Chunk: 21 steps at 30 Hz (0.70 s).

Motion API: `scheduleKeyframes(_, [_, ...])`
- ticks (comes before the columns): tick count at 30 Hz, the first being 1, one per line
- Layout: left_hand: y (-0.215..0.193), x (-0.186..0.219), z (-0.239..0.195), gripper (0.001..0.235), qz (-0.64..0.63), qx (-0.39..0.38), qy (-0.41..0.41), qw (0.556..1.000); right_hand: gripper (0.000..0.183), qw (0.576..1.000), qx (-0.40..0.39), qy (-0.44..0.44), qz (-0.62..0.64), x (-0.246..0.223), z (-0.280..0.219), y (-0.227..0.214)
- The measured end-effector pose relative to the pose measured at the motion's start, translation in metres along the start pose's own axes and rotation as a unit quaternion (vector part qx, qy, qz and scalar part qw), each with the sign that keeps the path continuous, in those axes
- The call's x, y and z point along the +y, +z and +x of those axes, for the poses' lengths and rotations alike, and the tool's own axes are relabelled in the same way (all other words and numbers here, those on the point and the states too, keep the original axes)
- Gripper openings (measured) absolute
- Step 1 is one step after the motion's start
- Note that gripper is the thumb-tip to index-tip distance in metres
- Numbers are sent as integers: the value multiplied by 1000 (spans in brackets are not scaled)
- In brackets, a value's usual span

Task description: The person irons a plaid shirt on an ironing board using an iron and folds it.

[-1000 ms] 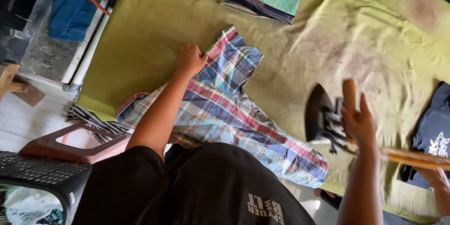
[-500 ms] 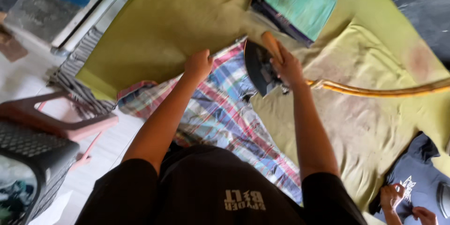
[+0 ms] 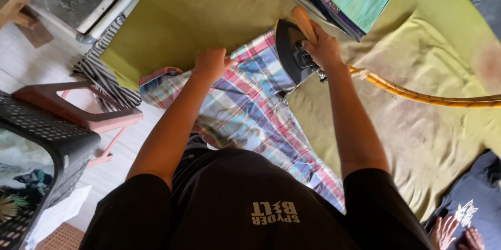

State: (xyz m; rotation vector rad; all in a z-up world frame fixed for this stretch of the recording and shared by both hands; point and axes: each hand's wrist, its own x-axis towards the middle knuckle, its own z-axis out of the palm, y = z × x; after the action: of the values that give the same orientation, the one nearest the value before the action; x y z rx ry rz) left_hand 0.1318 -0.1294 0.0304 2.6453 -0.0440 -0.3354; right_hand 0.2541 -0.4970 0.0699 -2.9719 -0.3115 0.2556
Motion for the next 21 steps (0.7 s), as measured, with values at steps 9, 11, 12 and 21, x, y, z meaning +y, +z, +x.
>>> scheduleKeyframes(9, [-13, -68, 0, 35, -106, -67, -55, 991, 63, 970, -16, -244, 4, -76, -90, -33])
scheduleKeyframes(11, [-10, -77, 4, 38, -161, -97, -53, 981, 60, 975, 35, -217, -19, -76, -71, -25])
scheduleKeyframes(12, [4, -87, 12, 36, -183, -89, -38, 978, 62, 990, 10, -127, -52, -74, -54, -21])
scheduleKeyframes(21, [19, -107, 20, 24, -234, -59, -4, 970, 45, 974, -190, -122, -9, -132, -76, -52])
